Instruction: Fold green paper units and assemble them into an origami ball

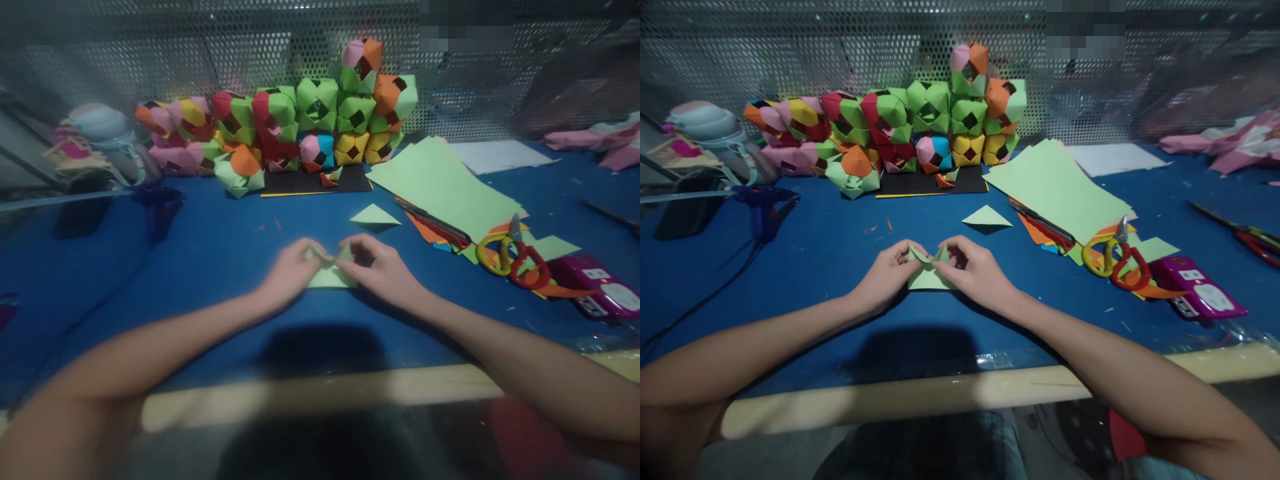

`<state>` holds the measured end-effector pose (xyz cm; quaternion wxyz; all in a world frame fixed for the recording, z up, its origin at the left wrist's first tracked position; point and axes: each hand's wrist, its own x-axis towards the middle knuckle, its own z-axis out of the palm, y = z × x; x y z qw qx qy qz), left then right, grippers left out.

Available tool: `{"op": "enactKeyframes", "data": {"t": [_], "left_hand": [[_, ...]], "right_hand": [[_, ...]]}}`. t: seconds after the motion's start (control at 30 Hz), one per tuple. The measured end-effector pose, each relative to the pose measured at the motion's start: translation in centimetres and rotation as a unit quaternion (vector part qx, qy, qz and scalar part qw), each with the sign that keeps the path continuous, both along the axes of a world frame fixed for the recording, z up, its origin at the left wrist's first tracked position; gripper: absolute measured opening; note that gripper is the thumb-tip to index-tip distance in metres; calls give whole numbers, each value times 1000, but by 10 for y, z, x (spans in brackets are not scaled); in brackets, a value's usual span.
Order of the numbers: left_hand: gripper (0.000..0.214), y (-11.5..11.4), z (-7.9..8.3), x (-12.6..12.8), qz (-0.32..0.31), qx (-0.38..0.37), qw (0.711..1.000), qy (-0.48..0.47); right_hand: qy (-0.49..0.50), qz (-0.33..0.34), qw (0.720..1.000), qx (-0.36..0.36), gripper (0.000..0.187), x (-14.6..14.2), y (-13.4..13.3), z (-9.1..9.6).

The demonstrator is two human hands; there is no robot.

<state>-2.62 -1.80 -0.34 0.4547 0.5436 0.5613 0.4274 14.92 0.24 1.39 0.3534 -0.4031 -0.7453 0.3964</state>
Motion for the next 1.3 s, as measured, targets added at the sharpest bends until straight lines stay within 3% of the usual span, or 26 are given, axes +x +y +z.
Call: {"op": "enactKeyframes", "data": {"t": [0.17,0.27,0.37,0.5,0.6,0.7,0.83,0.97,1.2,1.3], "left_hand": [[14,-1,2,2,20,-30,997,-66],[16,-1,5,3,11,-9,997,-72],[20,3,6,-1,12,58,998,12],[18,11,3,-10,-50,124,977,168],[18,16,-1,-15,-100,159,948,256],[18,17,-1,-18,-130,194,915,328],[30,17,2,-19,-196,243,882,353],[26,19,5,-21,-274,261,840,389],[24,24,17,-27,-366,301,697,538],[21,22,23,-28,-373,297,666,573]], "right_hand": [[-11,-30,998,-63,11,1,7,-1],[-25,-32,997,-68,9,2,8,-1],[-61,-16,997,-40,7,4,8,-2],[-109,26,990,83,8,5,9,-12],[-149,54,975,153,6,5,11,-22],[-185,65,964,178,7,4,12,-30],[-202,80,957,192,14,5,12,-33],[-242,85,937,238,21,6,11,-33],[-366,131,856,340,22,6,9,-23],[-414,147,829,346,23,8,8,-14]]}}
